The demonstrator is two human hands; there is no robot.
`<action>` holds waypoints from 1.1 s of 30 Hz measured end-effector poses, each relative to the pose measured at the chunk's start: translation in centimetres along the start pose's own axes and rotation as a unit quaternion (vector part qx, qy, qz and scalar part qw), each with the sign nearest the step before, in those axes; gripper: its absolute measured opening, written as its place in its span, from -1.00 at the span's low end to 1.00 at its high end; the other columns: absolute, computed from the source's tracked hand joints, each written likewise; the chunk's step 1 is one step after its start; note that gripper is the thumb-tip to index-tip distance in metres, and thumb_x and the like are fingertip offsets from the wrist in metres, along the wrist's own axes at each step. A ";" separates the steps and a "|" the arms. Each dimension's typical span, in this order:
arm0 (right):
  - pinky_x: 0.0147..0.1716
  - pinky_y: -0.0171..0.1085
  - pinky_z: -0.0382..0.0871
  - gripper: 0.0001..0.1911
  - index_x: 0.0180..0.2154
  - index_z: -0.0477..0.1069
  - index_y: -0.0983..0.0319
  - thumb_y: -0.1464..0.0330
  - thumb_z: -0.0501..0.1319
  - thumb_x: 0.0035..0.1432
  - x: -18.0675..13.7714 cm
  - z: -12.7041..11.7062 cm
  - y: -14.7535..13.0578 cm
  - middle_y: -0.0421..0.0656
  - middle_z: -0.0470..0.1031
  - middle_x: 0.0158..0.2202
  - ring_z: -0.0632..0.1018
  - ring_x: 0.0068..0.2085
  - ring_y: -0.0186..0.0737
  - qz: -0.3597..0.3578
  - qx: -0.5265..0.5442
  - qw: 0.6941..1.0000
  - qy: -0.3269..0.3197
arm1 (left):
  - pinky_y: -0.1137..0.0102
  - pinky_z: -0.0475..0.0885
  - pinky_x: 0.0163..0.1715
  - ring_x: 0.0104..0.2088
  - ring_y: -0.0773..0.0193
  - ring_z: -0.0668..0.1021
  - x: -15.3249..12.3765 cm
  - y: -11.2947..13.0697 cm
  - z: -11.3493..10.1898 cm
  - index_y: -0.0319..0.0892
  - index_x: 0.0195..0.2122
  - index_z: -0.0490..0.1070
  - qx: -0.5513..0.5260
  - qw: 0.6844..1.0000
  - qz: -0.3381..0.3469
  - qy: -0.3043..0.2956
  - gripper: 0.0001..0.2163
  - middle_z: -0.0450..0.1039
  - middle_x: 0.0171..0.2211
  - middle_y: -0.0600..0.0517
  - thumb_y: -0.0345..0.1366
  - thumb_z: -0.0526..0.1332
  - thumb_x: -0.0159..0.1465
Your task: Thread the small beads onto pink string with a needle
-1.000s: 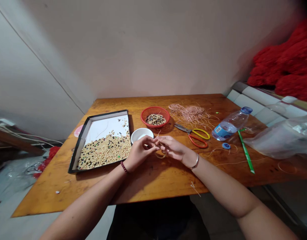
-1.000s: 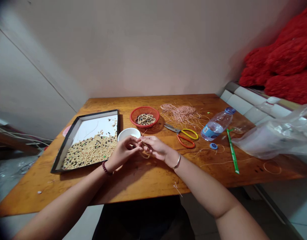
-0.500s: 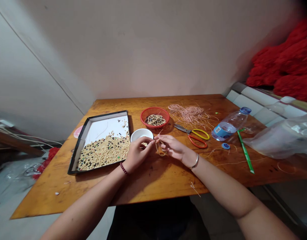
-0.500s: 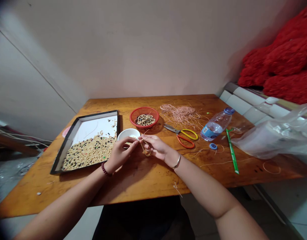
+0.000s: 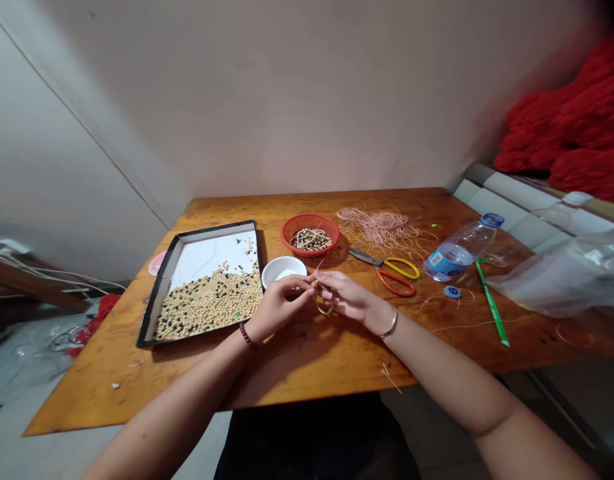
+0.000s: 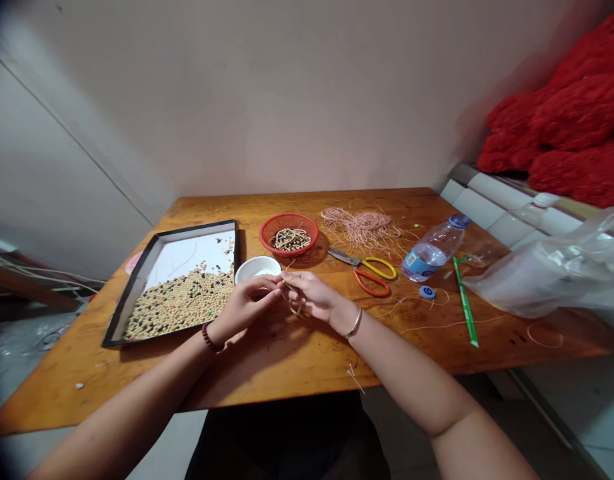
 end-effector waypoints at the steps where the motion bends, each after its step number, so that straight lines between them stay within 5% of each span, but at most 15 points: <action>1: -0.69 -0.52 -0.02 -0.75 -0.34 0.49 0.31 0.26 0.37 0.02 0.0 0.1 0.0 -0.32 0.24 -0.60 0.14 -0.64 -0.57 0.000 0.002 1.000 -0.003 | 0.30 0.42 -0.04 -0.12 0.21 0.54 0.0 -0.2 -0.1 -0.20 -0.34 0.51 -0.004 1.000 -0.002 0.003 -0.85 0.53 -0.16 -0.08 -0.24 0.21 0.26; 14: -0.68 -0.52 0.08 -0.73 -0.29 0.51 0.30 0.24 0.38 0.00 0.0 0.3 -0.6 -0.27 0.36 -0.50 0.14 -0.63 -0.59 -0.031 0.000 1.000 -0.005 | 0.35 0.46 -0.18 -0.27 0.25 0.55 -0.2 -0.8 0.6 -0.21 -0.31 0.50 0.015 0.999 -0.042 -0.030 -0.77 0.54 -0.30 -0.05 -0.15 0.18 0.27; 26: -0.70 -0.50 -0.07 -0.70 -0.32 0.53 0.31 0.23 0.39 -0.05 0.0 0.2 -1.1 -0.27 0.34 -0.51 0.15 -0.63 -0.59 -0.038 -0.034 0.998 0.025 | 0.49 0.41 -0.52 -0.51 0.35 0.50 -0.6 -2.3 -1.5 -0.21 -0.42 0.40 0.009 0.993 -0.078 0.090 -0.75 0.49 -0.51 0.04 -0.11 0.30 0.15; 33: -0.70 -0.50 -0.07 -0.72 -0.34 0.52 0.32 0.24 0.39 -0.05 -0.2 0.3 -1.2 -0.27 0.32 -0.52 0.16 -0.62 -0.59 -0.039 -0.034 0.998 0.024 | 0.46 0.50 -0.42 -0.39 0.30 0.57 -0.3 -1.7 -0.5 -0.20 -0.20 0.48 -0.011 0.996 -0.071 0.048 -0.74 0.56 -0.35 -0.02 -0.13 0.25 0.20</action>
Point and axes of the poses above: each hand's wrist, its own x-axis towards the middle knuckle, its own z-axis out of the palm, y = z × x, the point moved 10 cm from there along x, towards the middle knuckle
